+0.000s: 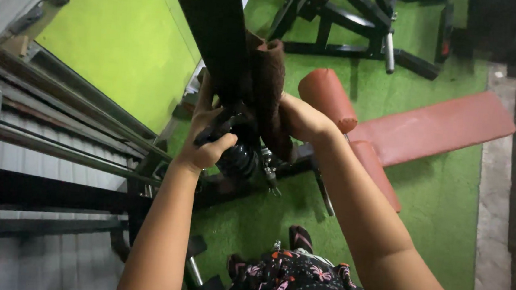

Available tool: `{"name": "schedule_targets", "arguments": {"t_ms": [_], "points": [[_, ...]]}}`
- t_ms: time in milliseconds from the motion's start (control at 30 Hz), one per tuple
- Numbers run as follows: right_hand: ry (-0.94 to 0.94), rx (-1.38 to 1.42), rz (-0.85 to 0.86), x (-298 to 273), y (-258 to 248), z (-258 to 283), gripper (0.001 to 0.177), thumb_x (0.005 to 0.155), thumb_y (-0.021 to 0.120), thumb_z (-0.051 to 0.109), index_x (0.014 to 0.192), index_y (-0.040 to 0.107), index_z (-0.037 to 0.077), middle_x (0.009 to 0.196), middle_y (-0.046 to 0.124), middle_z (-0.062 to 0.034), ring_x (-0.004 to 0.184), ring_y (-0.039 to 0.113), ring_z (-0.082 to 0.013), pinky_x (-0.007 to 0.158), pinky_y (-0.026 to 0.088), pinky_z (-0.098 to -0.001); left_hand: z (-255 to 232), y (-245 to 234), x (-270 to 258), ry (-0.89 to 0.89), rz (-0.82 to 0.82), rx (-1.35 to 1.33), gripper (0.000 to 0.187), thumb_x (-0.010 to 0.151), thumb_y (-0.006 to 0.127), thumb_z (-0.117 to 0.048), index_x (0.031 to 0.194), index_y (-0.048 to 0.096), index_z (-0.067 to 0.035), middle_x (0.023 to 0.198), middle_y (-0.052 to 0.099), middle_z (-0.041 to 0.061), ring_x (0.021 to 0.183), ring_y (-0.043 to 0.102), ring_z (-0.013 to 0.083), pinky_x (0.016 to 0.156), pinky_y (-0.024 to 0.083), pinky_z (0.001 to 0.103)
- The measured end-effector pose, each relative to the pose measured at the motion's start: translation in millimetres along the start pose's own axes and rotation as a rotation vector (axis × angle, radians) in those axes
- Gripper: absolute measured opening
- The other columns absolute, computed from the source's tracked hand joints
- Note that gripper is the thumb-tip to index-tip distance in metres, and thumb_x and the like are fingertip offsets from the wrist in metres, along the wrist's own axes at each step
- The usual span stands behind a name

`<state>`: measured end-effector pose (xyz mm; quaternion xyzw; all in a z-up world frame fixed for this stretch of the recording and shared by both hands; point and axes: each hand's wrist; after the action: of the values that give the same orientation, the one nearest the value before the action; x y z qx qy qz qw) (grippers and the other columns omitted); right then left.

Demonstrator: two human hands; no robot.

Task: Using a spray bottle and cloth to wipe down a gym bench and a cable machine.

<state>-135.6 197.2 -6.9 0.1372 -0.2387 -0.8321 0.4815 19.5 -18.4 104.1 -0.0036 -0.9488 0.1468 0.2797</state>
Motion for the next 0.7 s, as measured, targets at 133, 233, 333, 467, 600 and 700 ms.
{"name": "schedule_targets", "arguments": {"t_ms": [133, 233, 333, 467, 600, 700], "points": [[0.01, 0.029, -0.098, 5.3, 43.0, -0.1, 0.065, 0.108, 0.048, 0.052, 0.153, 0.048, 0.005, 0.135, 0.061, -0.0101, 0.115, 0.061, -0.0189, 0.095, 0.052, -0.0352, -14.9, 1.5, 0.3, -0.042, 0.033, 0.11, 0.043, 0.071, 0.059, -0.009, 0.111, 0.077, -0.014, 0.176, 0.022, 0.018, 0.167, 0.026, 0.0357, 0.137, 0.021, 0.044], [0.115, 0.041, -0.153, 7.3, 61.1, -18.1, 0.068, 0.101, 0.047, 0.053, 0.154, 0.043, 0.011, 0.141, 0.06, -0.0072, 0.122, 0.061, -0.0183, 0.102, 0.053, -0.0372, -14.5, -1.0, 0.4, -0.01, 0.052, 0.12, 0.044, 0.073, 0.066, -0.011, 0.115, 0.077, -0.015, 0.162, 0.039, 0.013, 0.159, 0.035, 0.0316, 0.135, 0.025, 0.041], [0.247, 0.142, -0.12, 5.6, 50.0, -61.4, 0.073, 0.099, 0.045, 0.057, 0.157, 0.04, 0.013, 0.145, 0.058, -0.0084, 0.126, 0.059, -0.0213, 0.105, 0.051, -0.0393, -13.4, 0.0, 0.4, -0.045, 0.041, 0.041, 0.044, 0.073, 0.064, -0.015, 0.116, 0.075, -0.017, 0.172, 0.022, 0.019, 0.157, 0.042, 0.0347, 0.133, 0.03, 0.044], [0.318, 0.292, -0.242, 7.0, 20.1, -130.7, 0.078, 0.098, 0.04, 0.066, 0.152, 0.046, 0.01, 0.144, 0.059, -0.0154, 0.124, 0.061, -0.0285, 0.103, 0.052, -0.0436, -7.3, 3.3, -2.7, 0.009, 0.012, 0.042, 0.044, 0.074, 0.065, -0.015, 0.117, 0.076, -0.016, 0.175, 0.017, 0.02, 0.16, 0.034, 0.0376, 0.135, 0.028, 0.047], [-0.019, 0.286, -0.531, 13.2, 61.7, -122.3, 0.077, 0.101, 0.042, 0.066, 0.151, 0.049, 0.007, 0.138, 0.062, -0.0152, 0.12, 0.062, -0.0274, 0.104, 0.049, -0.0457, -4.9, 2.8, -2.3, 0.01, -0.005, 0.074, 0.05, 0.073, 0.067, -0.018, 0.123, 0.074, -0.015, 0.174, 0.015, 0.022, 0.159, 0.036, 0.0374, 0.133, 0.032, 0.044], [-0.224, 0.296, -0.552, 16.5, 68.7, -115.3, 0.071, 0.104, 0.041, 0.061, 0.149, 0.05, 0.007, 0.134, 0.065, -0.0133, 0.121, 0.062, -0.0261, 0.107, 0.048, -0.0445, -17.5, 5.0, -2.5, 0.036, -0.027, 0.154, 0.046, 0.076, 0.065, -0.014, 0.12, 0.077, -0.014, 0.172, 0.018, 0.029, 0.158, 0.035, 0.039, 0.128, 0.035, 0.041]]}}
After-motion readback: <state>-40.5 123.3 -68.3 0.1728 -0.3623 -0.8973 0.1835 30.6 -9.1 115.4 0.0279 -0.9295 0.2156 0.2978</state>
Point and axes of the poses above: each hand's wrist, its own x-axis towards the middle knuckle, its own y-axis out of the palm, z = x × y
